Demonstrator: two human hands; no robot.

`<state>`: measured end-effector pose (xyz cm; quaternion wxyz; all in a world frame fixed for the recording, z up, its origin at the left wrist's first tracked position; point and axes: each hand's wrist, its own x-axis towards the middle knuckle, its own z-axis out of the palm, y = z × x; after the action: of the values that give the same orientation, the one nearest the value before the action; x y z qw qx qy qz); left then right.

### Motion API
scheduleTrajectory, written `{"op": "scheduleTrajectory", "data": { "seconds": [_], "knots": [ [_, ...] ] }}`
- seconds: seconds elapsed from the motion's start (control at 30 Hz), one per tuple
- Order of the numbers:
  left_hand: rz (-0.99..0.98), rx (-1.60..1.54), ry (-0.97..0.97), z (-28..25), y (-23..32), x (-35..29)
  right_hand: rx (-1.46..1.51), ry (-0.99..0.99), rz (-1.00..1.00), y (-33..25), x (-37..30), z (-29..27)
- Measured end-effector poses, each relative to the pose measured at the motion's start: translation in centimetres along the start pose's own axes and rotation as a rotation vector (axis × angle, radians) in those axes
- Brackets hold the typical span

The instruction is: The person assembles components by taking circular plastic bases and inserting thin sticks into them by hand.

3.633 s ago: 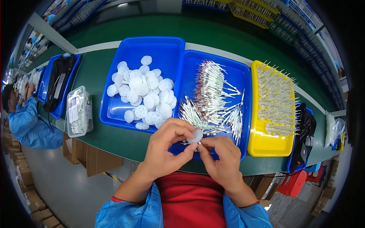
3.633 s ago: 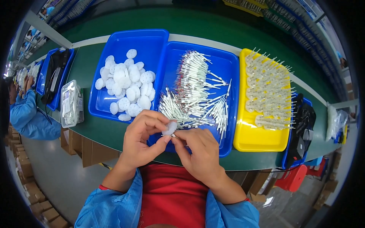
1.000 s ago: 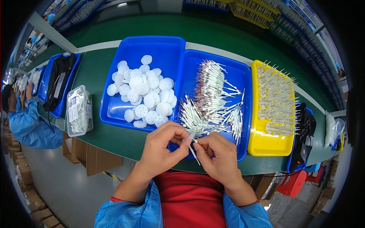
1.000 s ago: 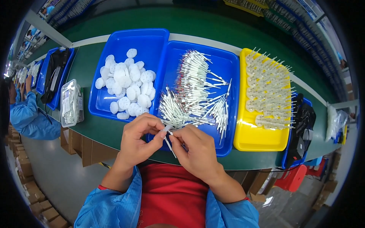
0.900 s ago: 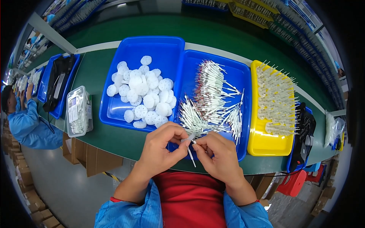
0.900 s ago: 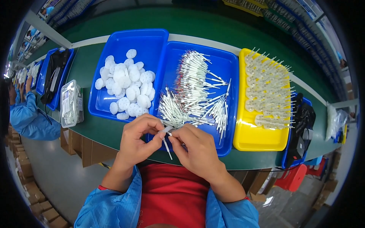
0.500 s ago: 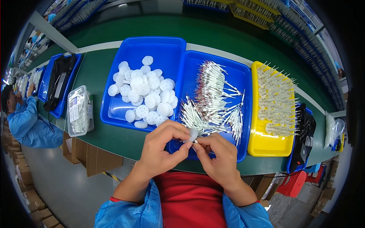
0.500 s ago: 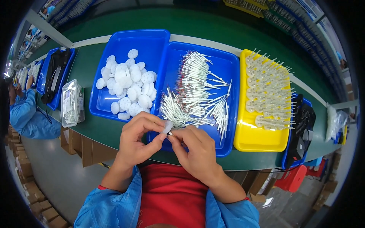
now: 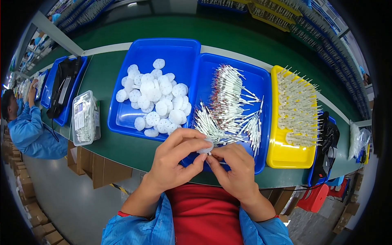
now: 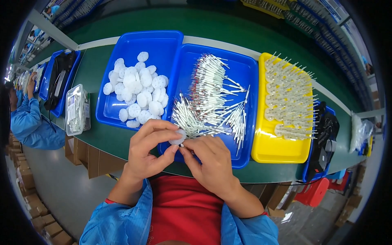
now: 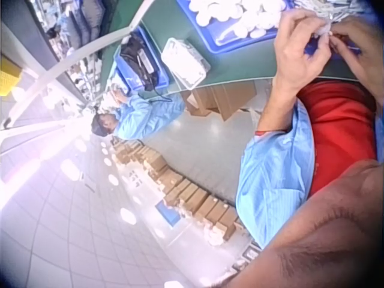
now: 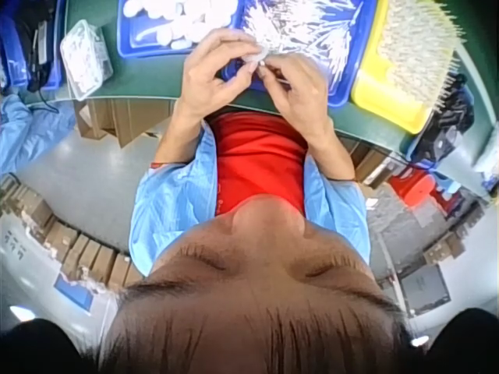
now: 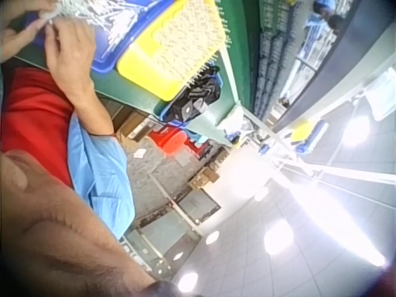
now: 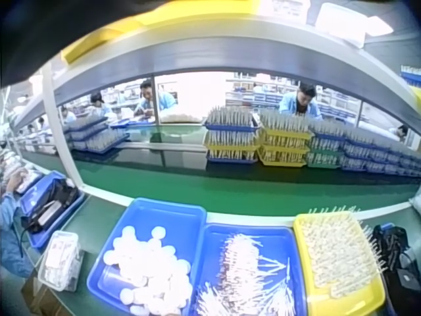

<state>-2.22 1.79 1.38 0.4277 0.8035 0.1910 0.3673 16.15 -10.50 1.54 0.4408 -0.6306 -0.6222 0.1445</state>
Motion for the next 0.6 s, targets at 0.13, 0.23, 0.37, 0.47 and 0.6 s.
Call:
{"op": "scheduleTrajectory", "data": {
  "seconds": [0.13,0.23,0.37,0.47,0.6],
  "knots": [
    [0.022,-0.026,-0.026,0.1,-0.3,-0.1,0.022,-0.033,0.029,0.0,-0.1,0.0],
    [-0.098,-0.074,0.022,0.0,0.0,-0.1,0.123,0.006,0.030,0.1,0.3,0.0],
    [-0.124,-0.154,0.113,0.0,-1.0,-0.7,0.077,-0.042,0.031,0.7,0.8,0.1],
    [-0.191,-0.210,0.144,-0.1,-1.2,-0.9,-0.145,-0.185,-0.010,1.0,0.8,0.3],
    [-0.207,-0.220,0.156,0.1,-1.3,-0.9,-0.280,-0.248,0.020,1.3,0.4,0.3]
  ]
}}
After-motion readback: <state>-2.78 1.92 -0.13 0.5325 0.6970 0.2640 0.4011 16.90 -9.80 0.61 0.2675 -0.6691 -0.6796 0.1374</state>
